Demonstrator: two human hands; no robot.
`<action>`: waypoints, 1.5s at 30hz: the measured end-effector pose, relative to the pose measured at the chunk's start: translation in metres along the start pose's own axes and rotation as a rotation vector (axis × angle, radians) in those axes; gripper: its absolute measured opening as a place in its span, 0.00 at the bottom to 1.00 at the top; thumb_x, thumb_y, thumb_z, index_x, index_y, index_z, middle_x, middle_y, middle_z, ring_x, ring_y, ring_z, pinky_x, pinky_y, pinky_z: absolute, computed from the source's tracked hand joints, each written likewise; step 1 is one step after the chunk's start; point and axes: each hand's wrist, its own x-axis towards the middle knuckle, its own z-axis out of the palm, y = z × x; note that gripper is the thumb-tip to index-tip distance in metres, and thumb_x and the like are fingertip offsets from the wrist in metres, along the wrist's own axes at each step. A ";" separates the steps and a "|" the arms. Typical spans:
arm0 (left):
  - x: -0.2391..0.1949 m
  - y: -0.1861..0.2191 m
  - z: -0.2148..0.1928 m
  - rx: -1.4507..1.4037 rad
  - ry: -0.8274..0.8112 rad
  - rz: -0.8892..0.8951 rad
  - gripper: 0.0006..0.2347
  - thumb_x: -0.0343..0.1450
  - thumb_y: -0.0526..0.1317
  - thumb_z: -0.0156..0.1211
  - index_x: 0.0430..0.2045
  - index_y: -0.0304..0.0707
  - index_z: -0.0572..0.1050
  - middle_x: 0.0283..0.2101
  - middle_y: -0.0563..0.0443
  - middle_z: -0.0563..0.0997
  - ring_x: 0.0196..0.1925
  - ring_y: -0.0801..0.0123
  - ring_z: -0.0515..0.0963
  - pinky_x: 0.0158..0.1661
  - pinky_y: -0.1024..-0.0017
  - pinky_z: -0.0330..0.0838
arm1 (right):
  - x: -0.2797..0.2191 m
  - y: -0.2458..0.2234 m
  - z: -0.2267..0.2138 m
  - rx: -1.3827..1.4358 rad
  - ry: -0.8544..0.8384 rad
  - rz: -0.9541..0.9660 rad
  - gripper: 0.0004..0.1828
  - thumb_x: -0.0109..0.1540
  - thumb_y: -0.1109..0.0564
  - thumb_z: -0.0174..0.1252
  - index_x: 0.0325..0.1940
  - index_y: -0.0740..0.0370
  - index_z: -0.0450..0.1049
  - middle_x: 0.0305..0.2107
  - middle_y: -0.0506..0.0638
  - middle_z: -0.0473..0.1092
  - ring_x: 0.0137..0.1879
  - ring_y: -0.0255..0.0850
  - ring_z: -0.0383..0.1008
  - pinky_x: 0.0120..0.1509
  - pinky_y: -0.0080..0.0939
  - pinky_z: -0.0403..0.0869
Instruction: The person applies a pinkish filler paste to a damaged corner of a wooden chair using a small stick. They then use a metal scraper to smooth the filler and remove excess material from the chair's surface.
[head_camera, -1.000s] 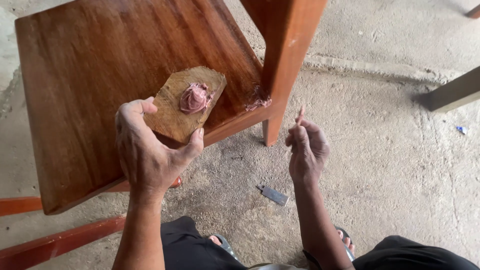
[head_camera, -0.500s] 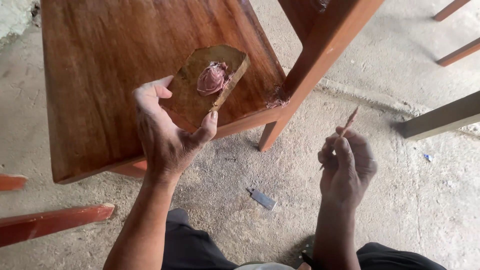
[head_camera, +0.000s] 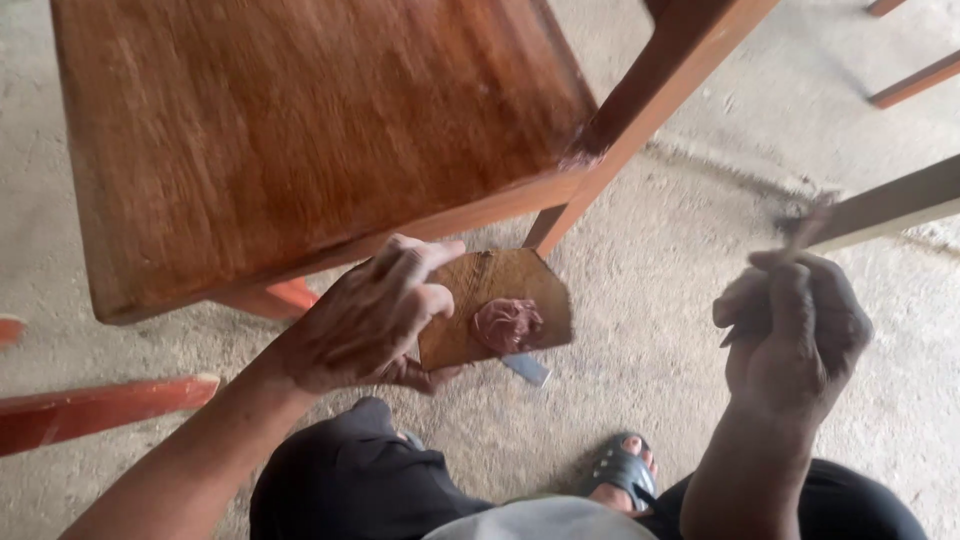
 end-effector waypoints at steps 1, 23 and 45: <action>-0.012 -0.014 0.012 -0.020 -0.010 -0.022 0.31 0.61 0.66 0.64 0.41 0.37 0.64 0.64 0.31 0.68 0.57 0.45 0.72 0.61 0.54 0.71 | 0.003 -0.001 0.002 -0.009 -0.001 0.030 0.13 0.80 0.61 0.50 0.49 0.74 0.74 0.26 0.57 0.72 0.26 0.36 0.70 0.30 0.31 0.67; -0.258 -0.085 0.211 0.184 0.171 -0.846 0.42 0.60 0.46 0.78 0.62 0.28 0.55 0.67 0.22 0.59 0.69 0.33 0.61 0.65 0.49 0.60 | -0.173 0.296 0.116 -0.577 -0.765 0.973 0.13 0.63 0.53 0.62 0.50 0.56 0.81 0.35 0.52 0.79 0.25 0.33 0.66 0.21 0.32 0.64; -0.318 -0.068 0.160 -0.932 0.064 -1.264 0.11 0.73 0.40 0.58 0.45 0.34 0.75 0.40 0.53 0.80 0.42 0.75 0.77 0.46 0.73 0.72 | -0.153 0.342 0.024 -1.083 -1.087 0.739 0.17 0.60 0.48 0.68 0.46 0.61 0.81 0.36 0.57 0.76 0.42 0.50 0.79 0.46 0.51 0.79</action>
